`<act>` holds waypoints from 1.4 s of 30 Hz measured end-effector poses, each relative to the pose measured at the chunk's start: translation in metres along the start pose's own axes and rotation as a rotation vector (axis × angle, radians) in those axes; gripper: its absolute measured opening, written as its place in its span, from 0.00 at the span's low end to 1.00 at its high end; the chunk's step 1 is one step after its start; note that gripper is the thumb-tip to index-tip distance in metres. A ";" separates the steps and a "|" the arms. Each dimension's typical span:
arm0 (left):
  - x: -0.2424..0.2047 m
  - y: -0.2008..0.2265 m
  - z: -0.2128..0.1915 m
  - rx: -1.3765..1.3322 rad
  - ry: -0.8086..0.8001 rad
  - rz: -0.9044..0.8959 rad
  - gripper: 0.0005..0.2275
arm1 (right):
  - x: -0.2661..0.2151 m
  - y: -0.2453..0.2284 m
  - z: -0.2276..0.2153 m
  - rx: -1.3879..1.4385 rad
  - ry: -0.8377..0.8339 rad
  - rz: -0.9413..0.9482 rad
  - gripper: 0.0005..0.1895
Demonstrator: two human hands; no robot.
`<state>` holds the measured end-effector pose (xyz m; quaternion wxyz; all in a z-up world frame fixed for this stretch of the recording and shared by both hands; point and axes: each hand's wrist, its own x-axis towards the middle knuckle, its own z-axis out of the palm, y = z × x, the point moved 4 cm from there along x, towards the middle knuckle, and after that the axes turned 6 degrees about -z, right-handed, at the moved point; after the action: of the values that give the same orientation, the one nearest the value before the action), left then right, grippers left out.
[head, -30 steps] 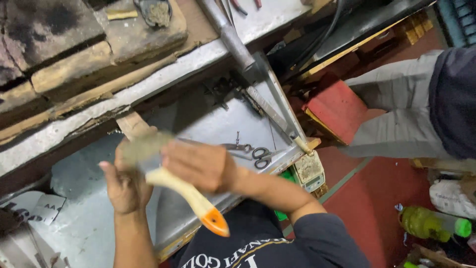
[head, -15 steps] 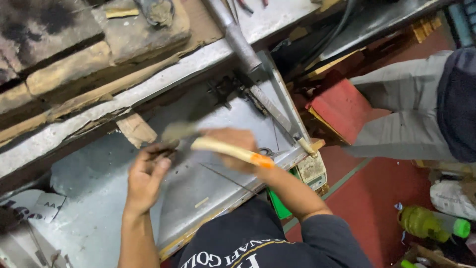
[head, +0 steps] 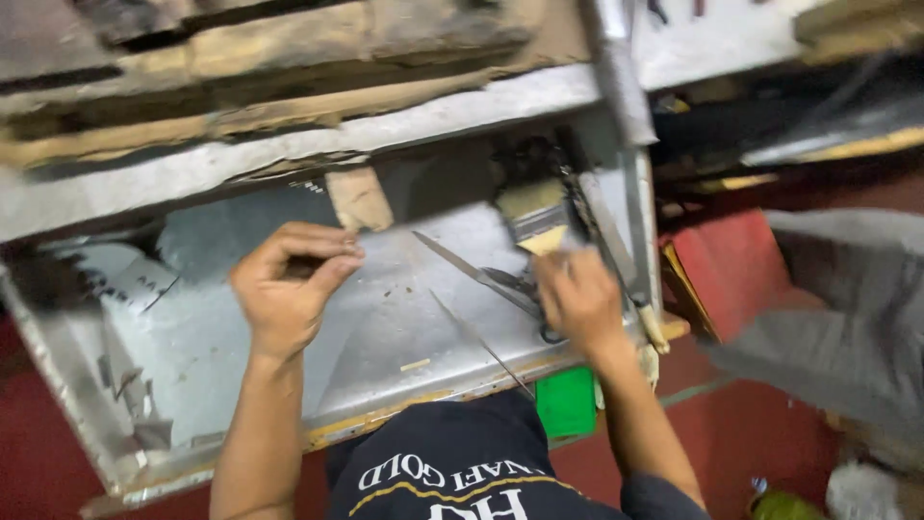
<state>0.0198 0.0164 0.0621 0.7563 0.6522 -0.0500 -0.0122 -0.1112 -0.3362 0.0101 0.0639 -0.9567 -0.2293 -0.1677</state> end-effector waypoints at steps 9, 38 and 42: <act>0.000 -0.012 0.000 -0.257 -0.123 -0.145 0.14 | 0.006 -0.102 0.012 0.376 -0.441 0.096 0.14; 0.003 -0.068 0.031 -0.774 -0.102 -0.414 0.08 | 0.121 -0.088 0.012 0.851 0.325 0.021 0.12; 0.005 -0.071 0.030 -0.772 -0.132 -0.415 0.07 | 0.112 -0.083 0.014 0.878 0.317 0.038 0.13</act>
<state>0.0249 -0.0243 -0.0038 0.9211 0.3162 0.0422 -0.2232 -0.0511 -0.2127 0.0399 0.4999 -0.8058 -0.2484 -0.1976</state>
